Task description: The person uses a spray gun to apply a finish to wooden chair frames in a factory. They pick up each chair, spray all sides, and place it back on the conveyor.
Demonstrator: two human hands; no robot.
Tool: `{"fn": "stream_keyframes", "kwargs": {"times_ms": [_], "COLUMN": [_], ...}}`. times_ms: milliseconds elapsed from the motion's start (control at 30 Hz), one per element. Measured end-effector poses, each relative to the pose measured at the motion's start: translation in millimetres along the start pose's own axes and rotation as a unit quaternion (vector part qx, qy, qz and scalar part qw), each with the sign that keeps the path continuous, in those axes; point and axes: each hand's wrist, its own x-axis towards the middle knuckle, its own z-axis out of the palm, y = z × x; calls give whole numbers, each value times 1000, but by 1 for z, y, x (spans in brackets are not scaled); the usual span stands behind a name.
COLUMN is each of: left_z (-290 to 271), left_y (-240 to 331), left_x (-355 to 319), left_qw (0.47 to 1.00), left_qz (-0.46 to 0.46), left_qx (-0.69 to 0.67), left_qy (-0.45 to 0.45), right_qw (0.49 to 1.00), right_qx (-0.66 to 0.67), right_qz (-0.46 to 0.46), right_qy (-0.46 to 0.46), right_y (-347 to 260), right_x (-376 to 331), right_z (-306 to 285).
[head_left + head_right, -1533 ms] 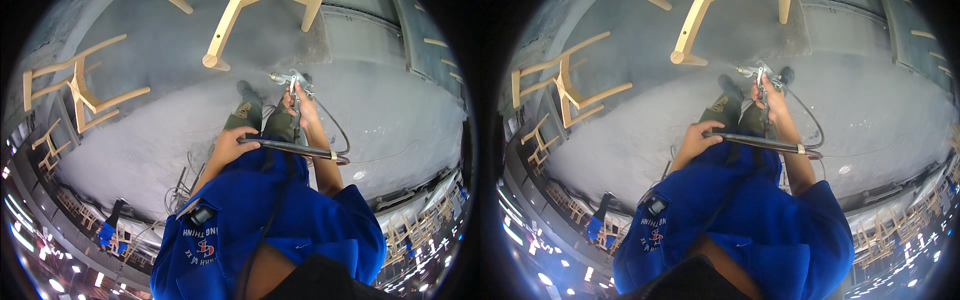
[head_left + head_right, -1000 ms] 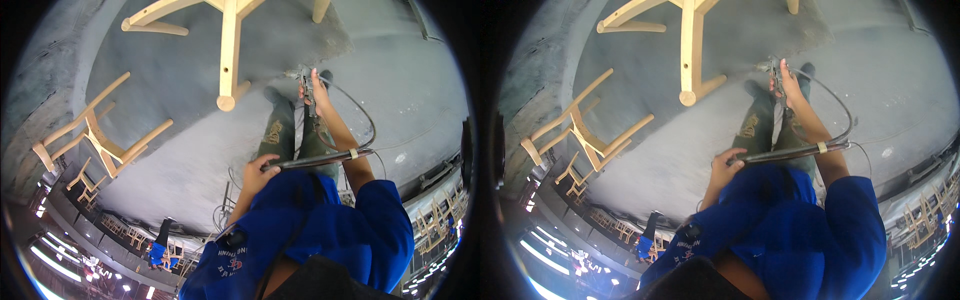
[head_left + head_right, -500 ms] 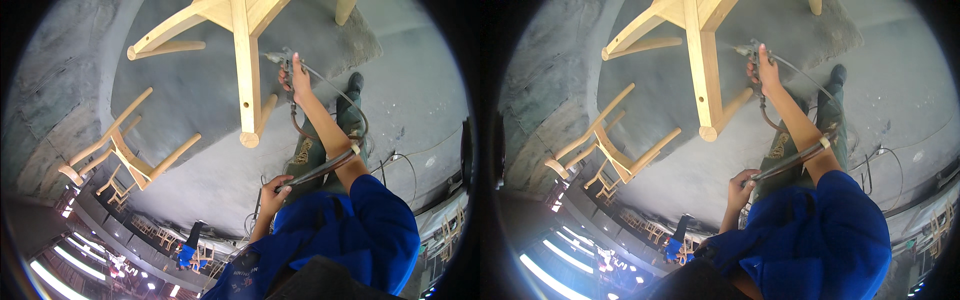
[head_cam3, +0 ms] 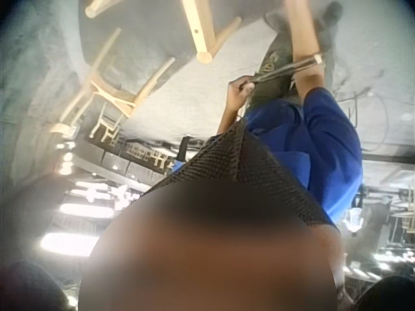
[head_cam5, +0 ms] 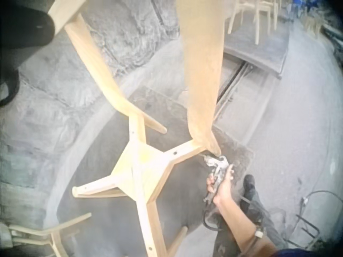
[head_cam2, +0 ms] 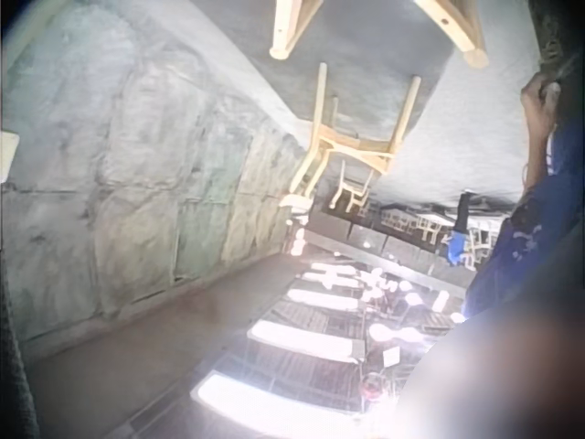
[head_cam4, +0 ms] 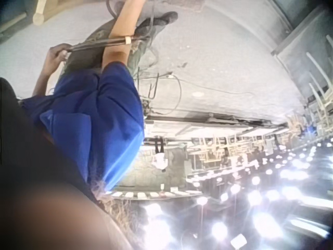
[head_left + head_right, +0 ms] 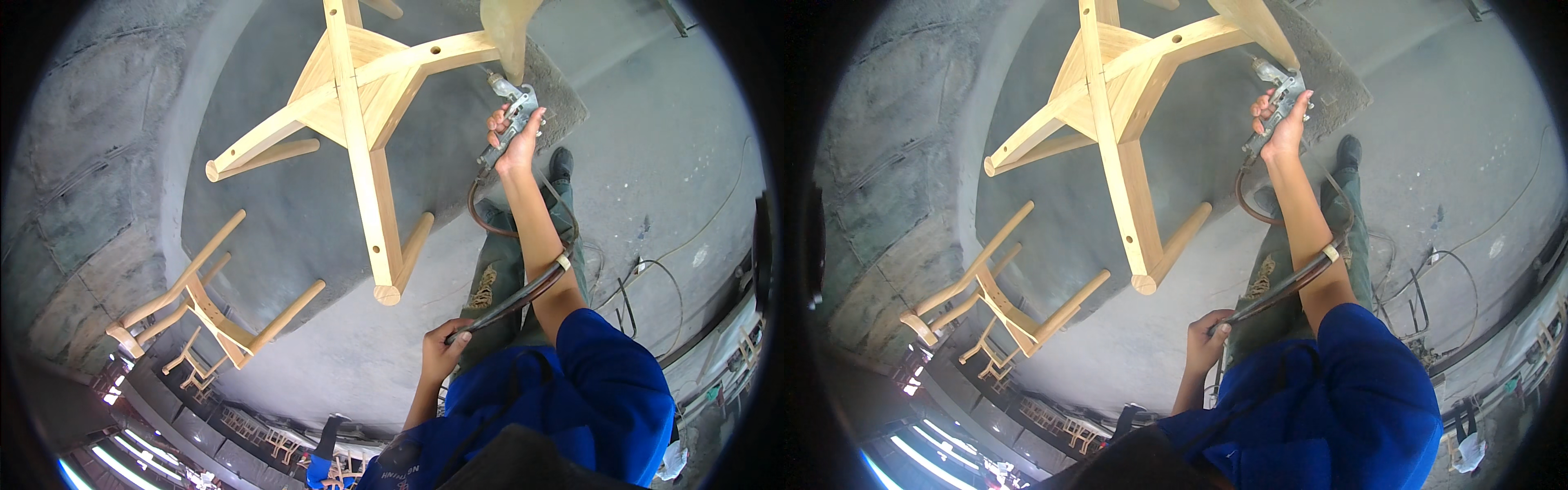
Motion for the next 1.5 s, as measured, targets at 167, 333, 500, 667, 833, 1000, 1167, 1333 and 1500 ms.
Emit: {"fn": "stream_keyframes", "kwargs": {"times_ms": [167, 333, 500, 667, 833, 1000, 1167, 1333, 1500], "left_z": [-2, -13, -22, -18, -21, -59, -90, -95, -46], "left_y": [-6, -10, -6, 8, 27, 67, 106, 93, 53], "left_x": [1, -10, -22, -29, -7, 67, 145, 162, 118], "left_qw": [999, 998, 970, 974, 943, 869, 977, 999, 987], "left_qz": [-21, 49, 109, 126, 180, 213, 41, 22, 10], "left_qx": [-29, -24, -201, -183, -178, -81, 48, -40, -107], "left_qy": [10, -35, -86, -44, 215, 439, 206, 19, 119], "right_qw": [993, 955, 823, 669, 503, 393, 454, 625, 641], "right_qx": [-45, -278, -561, -652, -644, -710, -743, -671, -669], "right_qz": [-6, 24, -79, -263, -512, -492, -328, -175, -165], "right_qy": [113, 104, -49, -239, -264, -314, -367, -357, -339], "right_y": [3, -54, -145, -218, -249, -250, -243, -250, -260], "right_x": [-10, -90, -187, -256, -306, -326, -336, -318, -290], "right_z": [-19, -18, 62, 173, 238, 236, 193, 134, 75]}}
